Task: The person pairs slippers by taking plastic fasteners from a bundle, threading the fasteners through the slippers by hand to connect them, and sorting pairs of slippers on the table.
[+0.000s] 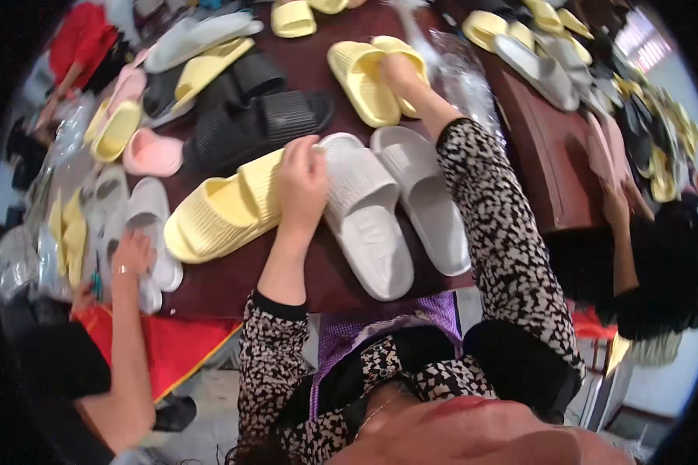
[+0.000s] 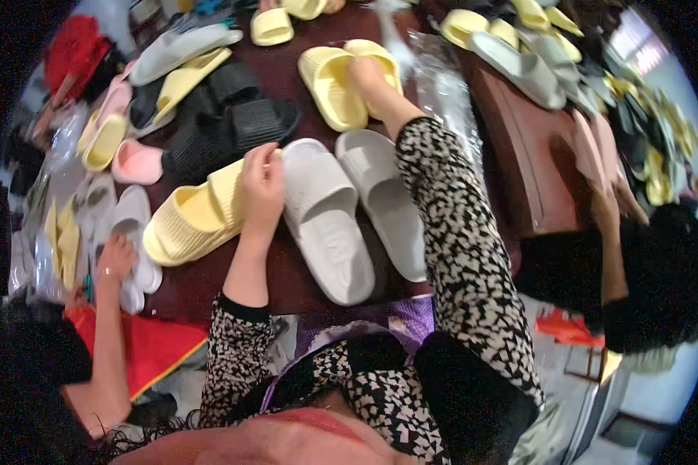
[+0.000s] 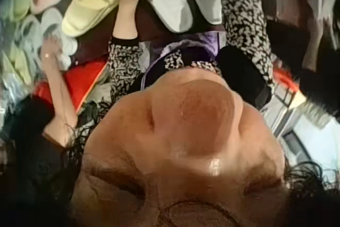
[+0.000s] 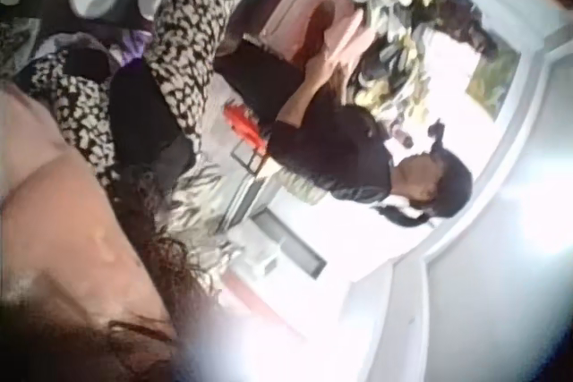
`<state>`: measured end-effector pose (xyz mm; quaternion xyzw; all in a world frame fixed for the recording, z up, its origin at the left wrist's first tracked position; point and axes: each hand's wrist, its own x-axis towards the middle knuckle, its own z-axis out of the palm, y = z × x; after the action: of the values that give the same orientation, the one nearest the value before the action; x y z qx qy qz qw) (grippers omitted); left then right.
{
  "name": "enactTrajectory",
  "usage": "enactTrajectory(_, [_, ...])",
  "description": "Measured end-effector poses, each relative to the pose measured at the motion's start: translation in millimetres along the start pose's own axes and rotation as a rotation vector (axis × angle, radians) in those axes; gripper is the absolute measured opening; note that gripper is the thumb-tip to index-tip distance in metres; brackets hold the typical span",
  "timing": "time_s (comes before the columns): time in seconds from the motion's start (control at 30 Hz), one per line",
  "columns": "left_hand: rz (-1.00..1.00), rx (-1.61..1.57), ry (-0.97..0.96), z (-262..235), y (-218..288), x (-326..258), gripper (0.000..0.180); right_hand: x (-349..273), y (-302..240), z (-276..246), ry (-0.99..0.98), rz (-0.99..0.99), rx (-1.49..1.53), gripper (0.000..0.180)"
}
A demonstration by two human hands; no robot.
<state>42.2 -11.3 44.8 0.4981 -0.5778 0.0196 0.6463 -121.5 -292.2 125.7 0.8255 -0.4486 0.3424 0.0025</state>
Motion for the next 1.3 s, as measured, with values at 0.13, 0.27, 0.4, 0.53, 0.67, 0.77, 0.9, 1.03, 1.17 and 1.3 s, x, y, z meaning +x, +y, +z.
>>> enactTrajectory(0.13, [-0.081, 0.013, -0.047, -15.7, -7.2, -3.2, 0.02, -19.4, -41.9, -3.1, 0.06, 0.012, -0.231, 0.023])
enactTrajectory(0.27, [-0.052, 0.112, -0.125, -12.1, -12.8, -2.6, 0.021, -29.1, -22.7, -41.9, 0.038, -0.104, -0.264, 0.024])
enactTrajectory(0.4, [-0.028, 0.254, -0.182, -8.0, -26.7, -10.5, 0.021, -47.3, 29.0, -79.0, 0.203, -0.18, -0.921, 0.025])
enactTrajectory(0.53, [0.032, 0.342, -0.207, -13.0, -38.9, -17.0, 0.019, -96.9, 146.6, -121.4, 0.361, 0.1, -0.495, 0.02])
enactTrajectory(0.67, [0.027, 0.385, -0.246, -10.6, -50.2, -23.6, 0.019, -141.7, 240.2, -120.2, 0.263, 0.492, -0.428, 0.029])
enactTrajectory(0.77, [-0.045, 0.448, -0.288, -16.8, -50.3, -28.6, 0.023, -159.2, 257.5, -86.0, 0.182, 0.323, 0.179, 0.025])
enactTrajectory(0.9, [-0.094, 0.47, -0.302, -16.5, -54.1, -34.1, 0.023, -191.5, 243.5, -66.7, 0.081, -0.046, 1.315, 0.02])
enactTrajectory(1.03, [-0.138, 0.478, -0.292, -23.7, -49.8, -36.2, 0.023, -236.8, 101.8, -50.1, 0.026, 0.089, 0.422, 0.016])
enactTrajectory(1.17, [-0.102, 0.475, -0.298, -18.8, -53.6, -36.8, 0.022, -267.3, 63.9, -21.6, -0.198, -0.215, 0.425, 0.023])
enactTrajectory(1.3, [-0.148, 0.448, -0.287, -17.9, -53.6, -36.5, 0.023, -274.9, 36.5, -6.0, -0.245, -0.359, 0.225, 0.025])
